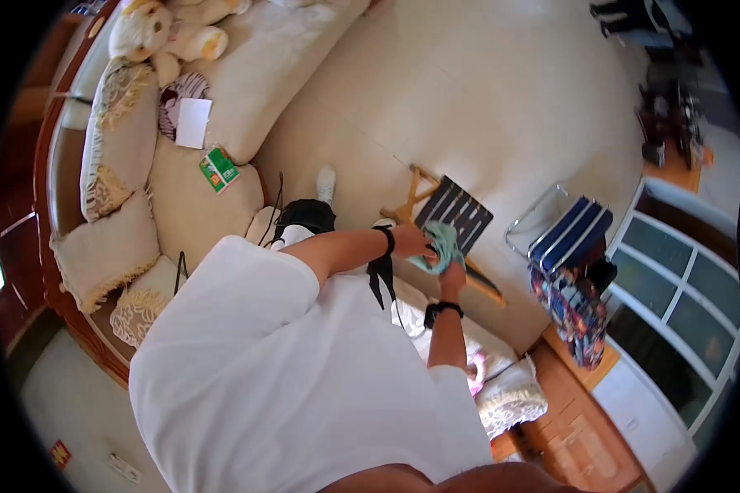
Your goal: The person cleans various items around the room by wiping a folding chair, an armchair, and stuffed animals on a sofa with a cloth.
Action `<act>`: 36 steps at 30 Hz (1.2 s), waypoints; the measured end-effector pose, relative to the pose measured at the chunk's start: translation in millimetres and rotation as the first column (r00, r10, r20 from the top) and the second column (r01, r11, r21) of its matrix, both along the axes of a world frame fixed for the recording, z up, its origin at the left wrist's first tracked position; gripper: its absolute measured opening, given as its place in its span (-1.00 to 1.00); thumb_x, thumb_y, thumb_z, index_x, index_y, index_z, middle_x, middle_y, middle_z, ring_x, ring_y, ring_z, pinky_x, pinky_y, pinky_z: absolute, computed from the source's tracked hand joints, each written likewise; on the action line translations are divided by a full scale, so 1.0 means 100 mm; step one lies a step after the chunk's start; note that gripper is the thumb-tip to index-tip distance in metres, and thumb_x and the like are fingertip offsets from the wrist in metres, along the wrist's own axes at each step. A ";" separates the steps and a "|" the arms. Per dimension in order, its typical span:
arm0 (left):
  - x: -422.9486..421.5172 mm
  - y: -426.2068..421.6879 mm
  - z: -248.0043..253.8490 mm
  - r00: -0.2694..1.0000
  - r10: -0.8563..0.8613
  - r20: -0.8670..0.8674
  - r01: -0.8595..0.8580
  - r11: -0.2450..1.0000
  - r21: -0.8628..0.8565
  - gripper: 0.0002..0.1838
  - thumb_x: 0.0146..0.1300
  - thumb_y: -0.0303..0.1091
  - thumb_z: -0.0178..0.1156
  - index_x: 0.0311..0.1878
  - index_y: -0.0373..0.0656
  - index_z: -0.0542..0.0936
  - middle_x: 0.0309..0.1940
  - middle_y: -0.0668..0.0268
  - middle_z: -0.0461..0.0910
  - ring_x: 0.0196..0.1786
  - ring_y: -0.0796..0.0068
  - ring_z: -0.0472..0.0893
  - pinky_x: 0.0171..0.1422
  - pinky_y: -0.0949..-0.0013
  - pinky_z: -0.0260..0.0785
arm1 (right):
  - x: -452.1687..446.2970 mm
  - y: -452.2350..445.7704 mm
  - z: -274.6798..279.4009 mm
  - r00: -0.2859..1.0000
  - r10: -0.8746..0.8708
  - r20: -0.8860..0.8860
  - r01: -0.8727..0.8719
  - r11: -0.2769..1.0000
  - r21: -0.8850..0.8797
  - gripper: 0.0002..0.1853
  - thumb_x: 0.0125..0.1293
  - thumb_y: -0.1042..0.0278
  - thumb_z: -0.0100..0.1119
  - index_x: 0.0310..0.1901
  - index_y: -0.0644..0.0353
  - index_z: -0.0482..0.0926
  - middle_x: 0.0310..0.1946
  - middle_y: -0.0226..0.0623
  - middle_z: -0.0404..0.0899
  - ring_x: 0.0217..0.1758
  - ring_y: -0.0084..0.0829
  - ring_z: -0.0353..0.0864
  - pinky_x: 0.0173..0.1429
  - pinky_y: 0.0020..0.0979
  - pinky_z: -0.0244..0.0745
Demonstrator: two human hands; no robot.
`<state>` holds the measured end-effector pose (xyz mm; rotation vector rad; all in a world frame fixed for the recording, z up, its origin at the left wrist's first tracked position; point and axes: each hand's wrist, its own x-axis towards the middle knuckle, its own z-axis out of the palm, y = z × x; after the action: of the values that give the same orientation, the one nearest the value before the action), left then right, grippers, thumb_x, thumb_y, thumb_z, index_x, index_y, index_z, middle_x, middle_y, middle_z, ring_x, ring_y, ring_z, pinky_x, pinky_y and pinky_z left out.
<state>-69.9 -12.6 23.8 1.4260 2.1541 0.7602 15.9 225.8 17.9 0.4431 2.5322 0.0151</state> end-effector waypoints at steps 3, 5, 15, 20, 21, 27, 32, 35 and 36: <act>-0.15 -0.25 -0.21 0.991 0.067 0.114 -0.063 0.997 -0.038 -0.50 0.16 -0.34 0.22 0.20 0.18 0.44 0.00 0.12 0.52 -0.09 0.04 0.66 -0.14 0.01 0.52 | 0.12 0.01 0.14 0.987 -0.035 0.155 0.030 0.999 0.033 -0.70 0.20 0.11 0.25 -0.17 0.15 0.64 -0.15 -0.06 0.67 -0.05 -0.03 0.66 -0.01 -0.06 0.57; -0.30 -0.55 -0.41 0.980 0.138 0.144 -0.124 0.987 -0.103 -0.56 0.16 -0.33 0.21 0.14 0.10 0.46 -0.03 0.11 0.55 -0.09 0.03 0.65 -0.11 0.01 0.52 | 0.34 0.04 -0.05 0.987 0.049 0.152 -0.054 0.998 0.031 -0.72 0.18 0.13 0.26 -0.17 0.12 0.64 -0.15 -0.05 0.67 -0.05 -0.02 0.66 0.00 -0.06 0.57; -1.40 -2.48 -0.18 0.748 0.626 0.219 -0.550 0.770 -0.322 -0.68 0.18 -0.43 0.05 0.03 -0.18 0.51 -0.14 -0.04 0.61 -0.03 -0.10 0.58 0.04 -0.02 0.43 | 0.81 0.24 -0.37 0.830 -0.248 0.500 0.446 0.833 -0.327 -0.61 0.11 0.11 0.24 -0.39 0.39 0.58 -0.41 0.08 0.59 -0.30 -0.03 0.60 -0.24 -0.08 0.40; -1.97 -2.84 0.17 0.691 0.678 0.251 -0.633 0.735 -0.244 -0.65 0.23 -0.46 0.03 0.11 -0.18 0.49 -0.08 -0.04 0.59 0.02 -0.06 0.56 0.10 0.04 0.41 | -0.63 -0.45 0.52 0.987 -0.022 0.160 0.099 0.868 -0.487 -0.71 0.12 0.27 0.11 -0.38 0.42 0.54 -0.39 0.19 0.59 -0.25 0.18 0.58 -0.21 -0.02 0.41; -2.00 -2.79 0.40 0.686 0.652 0.323 -0.616 0.757 -0.218 -0.61 0.25 -0.44 0.07 0.17 -0.18 0.46 -0.01 -0.03 0.57 0.06 -0.02 0.55 0.13 0.06 0.41 | -0.91 -0.53 0.68 0.983 0.164 0.079 -0.118 0.906 -0.406 -0.73 0.03 0.38 0.09 -0.33 0.46 0.55 -0.33 0.25 0.59 -0.17 0.23 0.57 -0.13 -0.04 0.46; -2.41 -2.57 1.79 0.787 0.410 0.461 -0.572 0.765 0.296 -0.26 0.17 -0.32 0.35 0.39 -0.15 0.26 0.16 0.06 0.46 0.20 0.20 0.49 0.27 0.15 0.34 | -2.65 -1.92 2.41 0.946 0.161 -0.282 -0.325 0.478 -0.816 -0.71 0.05 0.52 -0.01 -0.18 0.37 0.57 -0.26 0.17 0.60 -0.16 0.17 0.60 -0.14 -0.15 0.50; -2.80 -2.99 2.13 0.843 0.342 0.415 -0.473 0.839 0.269 -0.37 0.12 -0.28 0.38 0.27 -0.09 0.41 0.05 0.09 0.53 0.13 0.05 0.51 0.19 0.12 0.38 | -3.36 -2.85 3.01 0.937 0.184 -0.296 -0.344 0.343 -0.874 -0.71 0.12 0.52 0.00 -0.12 0.38 0.57 -0.24 0.14 0.63 -0.16 0.14 0.62 -0.07 -0.23 0.51; -3.11 -3.49 1.72 0.819 0.511 0.261 -0.548 0.832 0.092 -0.53 0.12 -0.25 0.35 0.11 -0.07 0.51 -0.06 0.06 0.58 0.04 -0.04 0.54 0.09 0.06 0.40 | -3.69 -3.38 3.07 0.951 0.118 -0.286 -0.309 0.388 -0.869 -0.72 0.18 0.50 0.02 -0.09 0.39 0.57 -0.23 0.12 0.63 -0.14 0.11 0.63 -0.03 -0.23 0.50; -3.22 -3.68 1.61 0.803 0.537 0.257 -0.578 0.807 0.119 -0.53 0.12 -0.25 0.35 0.11 -0.07 0.51 -0.06 0.06 0.58 0.04 -0.04 0.54 0.09 0.06 0.40 | -3.87 -3.51 3.03 0.940 0.162 -0.300 -0.340 0.393 -0.855 -0.72 0.18 0.50 0.02 -0.09 0.39 0.57 -0.23 0.12 0.63 -0.14 0.11 0.63 -0.03 -0.23 0.50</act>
<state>-391.7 -380.9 185.3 0.7125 2.3943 1.3004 -370.9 -125.5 321.3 -0.4217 2.2876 -1.2792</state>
